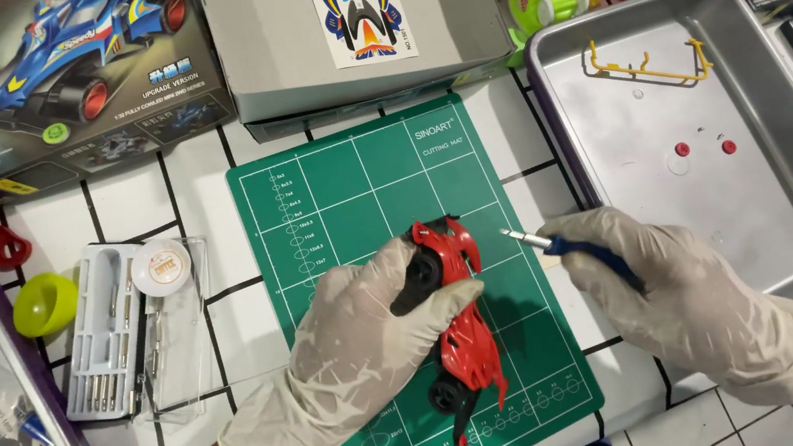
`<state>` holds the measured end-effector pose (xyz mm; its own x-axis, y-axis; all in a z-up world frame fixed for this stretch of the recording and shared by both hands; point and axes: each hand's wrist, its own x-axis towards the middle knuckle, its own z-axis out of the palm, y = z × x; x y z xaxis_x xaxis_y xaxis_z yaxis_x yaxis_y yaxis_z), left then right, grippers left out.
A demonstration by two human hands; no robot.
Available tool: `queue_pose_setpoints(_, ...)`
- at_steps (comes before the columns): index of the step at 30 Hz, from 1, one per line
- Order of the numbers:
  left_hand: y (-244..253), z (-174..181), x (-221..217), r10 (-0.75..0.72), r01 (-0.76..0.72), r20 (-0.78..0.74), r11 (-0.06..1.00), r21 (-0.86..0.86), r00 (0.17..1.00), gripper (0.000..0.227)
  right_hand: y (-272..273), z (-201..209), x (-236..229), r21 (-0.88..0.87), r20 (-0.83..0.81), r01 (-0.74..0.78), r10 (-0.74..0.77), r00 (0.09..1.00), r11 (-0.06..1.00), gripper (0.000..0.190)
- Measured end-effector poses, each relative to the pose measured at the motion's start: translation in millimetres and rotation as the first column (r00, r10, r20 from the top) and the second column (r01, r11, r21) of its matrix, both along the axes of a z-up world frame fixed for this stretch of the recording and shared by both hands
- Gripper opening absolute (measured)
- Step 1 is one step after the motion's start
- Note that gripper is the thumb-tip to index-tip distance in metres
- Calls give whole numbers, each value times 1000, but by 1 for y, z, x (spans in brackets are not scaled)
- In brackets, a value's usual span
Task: The person assembles a red toy car chassis on a green cutting mat. They attach small red wheels to the black axles using a screwdriver to tighten the screws. The person handles the car body, wheels, and screws while working on the assembly.
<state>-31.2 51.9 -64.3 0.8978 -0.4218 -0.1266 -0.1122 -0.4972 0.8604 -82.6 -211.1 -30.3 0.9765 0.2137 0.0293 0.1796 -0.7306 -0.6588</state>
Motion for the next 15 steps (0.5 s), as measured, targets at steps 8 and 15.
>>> queue_pose_setpoints(8,2,-8,-14,-111,-17,376,947,320,920,71,13,-16,7,41,163,1,-7,987,999,35)
queue_pose_setpoints(15,-2,-5,-9,-171,91,196,928,361,966,59,18,-19,13,170,160,-84,57,985,982,32)
